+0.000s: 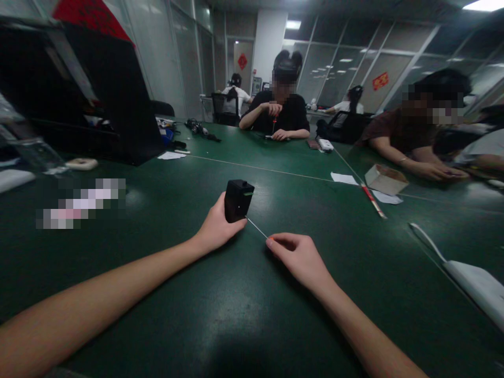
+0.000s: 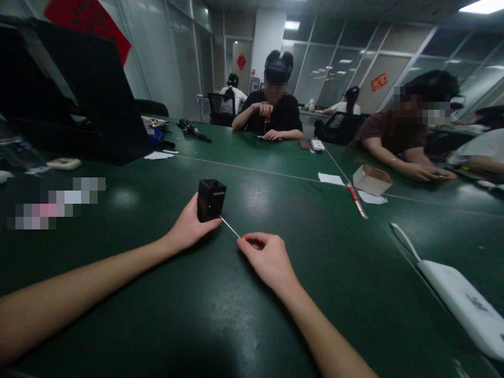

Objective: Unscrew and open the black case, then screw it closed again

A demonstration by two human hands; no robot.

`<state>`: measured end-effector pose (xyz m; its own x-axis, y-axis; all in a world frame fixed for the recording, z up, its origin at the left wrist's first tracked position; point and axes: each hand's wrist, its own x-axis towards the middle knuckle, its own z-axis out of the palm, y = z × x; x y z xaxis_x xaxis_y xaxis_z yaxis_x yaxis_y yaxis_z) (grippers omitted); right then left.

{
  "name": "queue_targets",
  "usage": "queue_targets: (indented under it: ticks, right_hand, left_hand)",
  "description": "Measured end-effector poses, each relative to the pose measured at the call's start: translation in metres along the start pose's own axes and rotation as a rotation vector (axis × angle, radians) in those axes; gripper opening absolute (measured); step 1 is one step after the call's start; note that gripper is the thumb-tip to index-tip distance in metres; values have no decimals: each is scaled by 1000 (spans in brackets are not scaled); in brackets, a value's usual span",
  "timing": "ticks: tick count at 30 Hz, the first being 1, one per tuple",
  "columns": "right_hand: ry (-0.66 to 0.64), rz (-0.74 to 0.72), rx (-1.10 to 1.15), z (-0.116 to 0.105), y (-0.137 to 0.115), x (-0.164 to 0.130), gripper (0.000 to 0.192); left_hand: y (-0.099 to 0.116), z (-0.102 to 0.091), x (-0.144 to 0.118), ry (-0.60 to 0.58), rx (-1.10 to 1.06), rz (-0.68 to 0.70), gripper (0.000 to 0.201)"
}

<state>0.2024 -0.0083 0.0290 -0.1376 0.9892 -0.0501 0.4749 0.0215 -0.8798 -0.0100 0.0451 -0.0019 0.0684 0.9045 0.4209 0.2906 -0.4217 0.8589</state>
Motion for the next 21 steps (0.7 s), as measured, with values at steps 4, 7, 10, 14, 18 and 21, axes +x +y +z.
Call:
queue_targets:
  ticks: [4, 7, 10, 14, 18, 21]
  right_hand:
    - [19, 5, -33, 0, 2, 0, 22]
    - [111, -62, -59, 3, 8, 1, 21]
    - [147, -118, -82, 5, 11, 1, 20]
    - [83, -128, -119, 6, 6, -1, 25]
    - [92, -166, -163, 5, 4, -3, 21]
    - [172, -220, -145, 6, 6, -5, 19]
  left_hand:
    - [-3, 0, -1, -2, 39, 22, 54]
    - [-3, 1, -2, -13, 38, 31, 55]
    - [-2, 1, -2, -24, 20, 33, 56]
    - [-2, 0, -1, -3, 10, 21, 54]
    - [-3, 0, 1, -16, -20, -4, 51]
    - [-5, 0, 2, -36, -47, -33, 49]
